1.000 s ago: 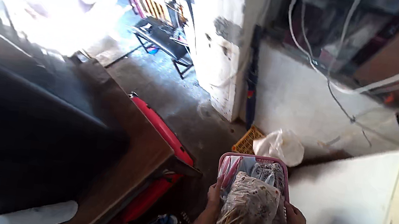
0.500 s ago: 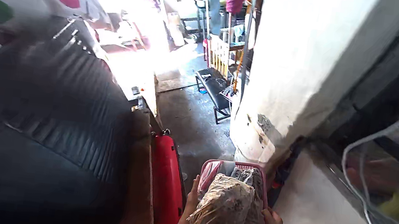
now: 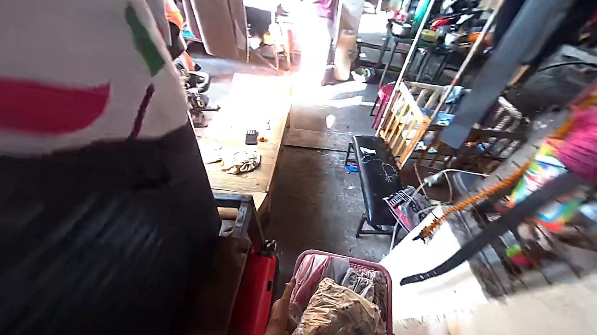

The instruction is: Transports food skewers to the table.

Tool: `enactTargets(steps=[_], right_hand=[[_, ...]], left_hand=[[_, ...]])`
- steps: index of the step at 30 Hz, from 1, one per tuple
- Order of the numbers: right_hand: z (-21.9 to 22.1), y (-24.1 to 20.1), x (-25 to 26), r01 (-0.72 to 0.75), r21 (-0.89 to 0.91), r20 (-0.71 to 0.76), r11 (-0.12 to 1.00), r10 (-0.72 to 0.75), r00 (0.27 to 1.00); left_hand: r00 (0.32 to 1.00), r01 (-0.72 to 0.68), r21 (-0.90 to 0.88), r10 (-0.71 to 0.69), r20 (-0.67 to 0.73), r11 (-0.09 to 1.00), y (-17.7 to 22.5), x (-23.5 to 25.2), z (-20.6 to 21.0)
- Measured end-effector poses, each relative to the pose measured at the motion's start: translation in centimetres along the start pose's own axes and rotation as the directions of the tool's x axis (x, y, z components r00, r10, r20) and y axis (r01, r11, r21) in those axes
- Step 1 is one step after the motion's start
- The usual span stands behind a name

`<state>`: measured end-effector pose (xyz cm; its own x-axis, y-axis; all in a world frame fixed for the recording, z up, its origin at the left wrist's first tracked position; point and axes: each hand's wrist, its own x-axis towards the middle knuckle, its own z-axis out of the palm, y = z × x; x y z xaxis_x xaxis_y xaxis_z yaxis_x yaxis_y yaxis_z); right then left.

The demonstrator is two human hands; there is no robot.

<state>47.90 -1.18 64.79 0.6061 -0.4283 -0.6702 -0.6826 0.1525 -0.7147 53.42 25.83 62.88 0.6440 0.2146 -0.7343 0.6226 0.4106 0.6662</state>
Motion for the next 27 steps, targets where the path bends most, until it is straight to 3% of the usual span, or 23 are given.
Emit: enactTargets(steps=[9, 14, 16, 22, 27], right_hand=[[10.4, -16.3, 13.8, 0.097, -0.044, 0.094, 0.994, -0.093, 0.991], [17.0, -26.4, 23.4, 0.157, -0.055, 0.143, 0.986, -0.147, 0.979], [20.1, -31.4, 27.8, 0.229, -0.085, 0.187, 0.970, -0.210, 0.960], [28.3, -45.5, 35.8, 0.224, -0.181, 0.290, 0.958, -0.166, 0.943], [38.4, -54.4, 44.5, 0.278, -0.178, 0.392, 0.944, -0.191, 0.900]], left_hand=[[0.994, -0.078, -0.204, 0.092, 0.056, 0.976, 16.0, 8.7, 8.0], [0.983, -0.110, -0.184, 0.134, 0.123, 0.977, 24.2, 18.0, 13.2], [0.980, -0.147, -0.180, 0.168, 0.108, 0.973, 27.7, 22.5, 15.5], [0.975, -0.172, -0.176, 0.193, 0.107, 0.969, 36.8, 32.0, 19.8], [0.982, -0.188, -0.269, 0.184, -0.041, 0.945, 48.0, 40.2, 23.9]])
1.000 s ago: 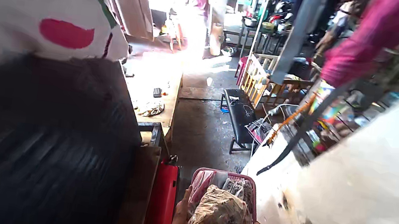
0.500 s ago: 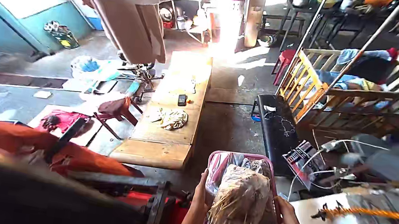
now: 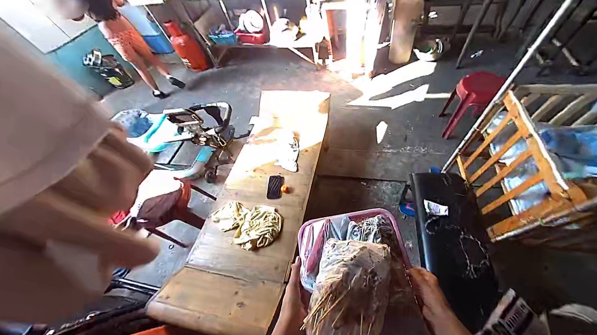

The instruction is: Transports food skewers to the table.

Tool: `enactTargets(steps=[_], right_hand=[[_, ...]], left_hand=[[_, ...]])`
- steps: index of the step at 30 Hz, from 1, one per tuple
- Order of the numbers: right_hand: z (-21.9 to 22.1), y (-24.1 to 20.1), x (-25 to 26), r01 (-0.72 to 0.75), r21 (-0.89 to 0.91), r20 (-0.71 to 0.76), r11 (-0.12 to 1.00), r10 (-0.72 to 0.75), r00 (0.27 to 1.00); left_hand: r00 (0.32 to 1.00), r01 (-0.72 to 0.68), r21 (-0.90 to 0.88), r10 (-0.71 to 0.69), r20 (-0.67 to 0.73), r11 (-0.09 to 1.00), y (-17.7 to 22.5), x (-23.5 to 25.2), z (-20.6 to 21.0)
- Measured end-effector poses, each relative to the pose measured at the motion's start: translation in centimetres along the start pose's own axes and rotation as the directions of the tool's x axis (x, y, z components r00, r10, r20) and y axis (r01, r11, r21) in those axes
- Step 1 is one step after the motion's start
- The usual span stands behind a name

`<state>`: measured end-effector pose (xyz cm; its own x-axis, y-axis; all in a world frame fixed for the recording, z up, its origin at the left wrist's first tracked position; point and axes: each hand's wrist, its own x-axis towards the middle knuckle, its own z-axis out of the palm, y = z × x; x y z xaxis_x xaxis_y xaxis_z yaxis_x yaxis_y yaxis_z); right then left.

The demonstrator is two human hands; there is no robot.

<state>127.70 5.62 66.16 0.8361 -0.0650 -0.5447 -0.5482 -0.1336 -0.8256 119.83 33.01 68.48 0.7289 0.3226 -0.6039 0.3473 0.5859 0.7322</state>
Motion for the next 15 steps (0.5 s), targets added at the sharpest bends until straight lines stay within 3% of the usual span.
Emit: enactTargets(steps=[4, 9, 12, 15], right_hand=[[3.1, -7.0, 11.1, 0.018, 0.019, 0.017, 1.000, -0.018, 1.000], [5.2, -15.6, 22.4, -0.029, 0.029, 0.028, 0.999, 0.028, 0.999], [5.5, -20.4, 29.3, -0.034, 0.021, 0.011, 0.999, 0.034, 0.999], [5.0, -24.4, 38.3, -0.069, 0.020, -0.033, 0.997, 0.069, 0.997]], left_hand=[[0.995, -0.100, 0.089, 0.098, 0.026, 0.991, 6.4, 10.1, 5.3], [0.993, -0.116, 0.181, 0.117, 0.004, 0.977, 14.8, 20.1, 13.3], [0.974, -0.225, 0.370, 0.206, 0.091, 0.902, 18.6, 26.5, 18.5], [0.952, -0.294, 0.512, 0.197, 0.236, 0.807, 22.1, 33.7, 25.1]])
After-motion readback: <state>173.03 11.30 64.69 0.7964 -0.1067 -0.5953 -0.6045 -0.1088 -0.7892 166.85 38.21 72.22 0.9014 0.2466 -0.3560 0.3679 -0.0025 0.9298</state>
